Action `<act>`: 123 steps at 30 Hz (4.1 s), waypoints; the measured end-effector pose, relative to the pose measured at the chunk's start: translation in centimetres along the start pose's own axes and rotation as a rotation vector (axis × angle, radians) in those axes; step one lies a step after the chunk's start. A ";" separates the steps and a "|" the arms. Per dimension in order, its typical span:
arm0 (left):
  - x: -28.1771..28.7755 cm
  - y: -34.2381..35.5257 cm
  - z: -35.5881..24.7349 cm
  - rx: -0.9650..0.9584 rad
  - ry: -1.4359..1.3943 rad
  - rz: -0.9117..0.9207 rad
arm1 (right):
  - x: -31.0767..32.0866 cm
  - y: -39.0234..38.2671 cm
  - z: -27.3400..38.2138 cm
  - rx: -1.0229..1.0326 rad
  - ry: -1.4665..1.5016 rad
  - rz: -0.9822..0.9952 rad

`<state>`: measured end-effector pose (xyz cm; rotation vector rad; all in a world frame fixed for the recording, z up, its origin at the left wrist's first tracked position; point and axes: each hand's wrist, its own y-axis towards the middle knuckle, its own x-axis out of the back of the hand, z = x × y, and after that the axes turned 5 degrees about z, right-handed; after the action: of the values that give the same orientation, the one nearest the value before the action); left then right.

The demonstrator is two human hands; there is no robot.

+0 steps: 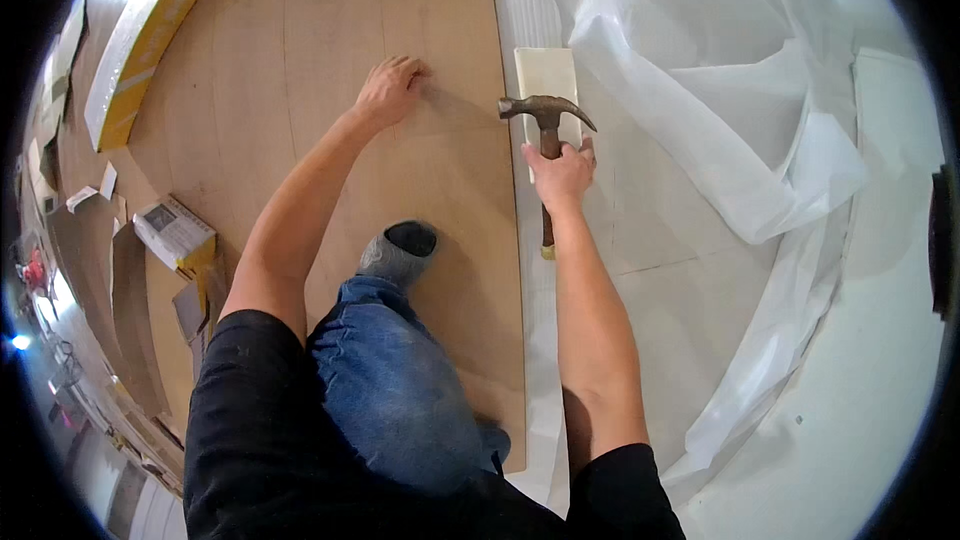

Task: The person installs laminate flooring planks by placing them into position, using a hammer and a tapping block to secure them, and cutting pieces of the underlayment and cardboard with a utility knife.

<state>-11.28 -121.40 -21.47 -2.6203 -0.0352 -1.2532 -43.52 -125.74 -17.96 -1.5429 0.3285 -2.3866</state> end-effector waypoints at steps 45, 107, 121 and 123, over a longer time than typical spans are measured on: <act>-2.4 18.5 -2.3 -0.242 0.103 -0.106 | 4.7 9.7 -0.8 -0.189 -0.009 0.127; -2.6 19.2 -2.2 -0.197 0.160 -0.181 | 3.7 -25.2 -24.1 -0.064 -0.173 0.212; -23.8 14.0 -26.0 -0.779 0.351 0.280 | 27.7 -2.6 -36.3 -0.511 -0.146 -0.875; -24.3 12.6 -27.1 -0.818 0.455 0.267 | 30.0 1.4 -39.5 -0.792 -0.103 -0.885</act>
<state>-45.88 -137.69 -26.33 -2.6785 1.0705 -2.0242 -91.21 -136.07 -8.87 -2.5740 0.7655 -2.9820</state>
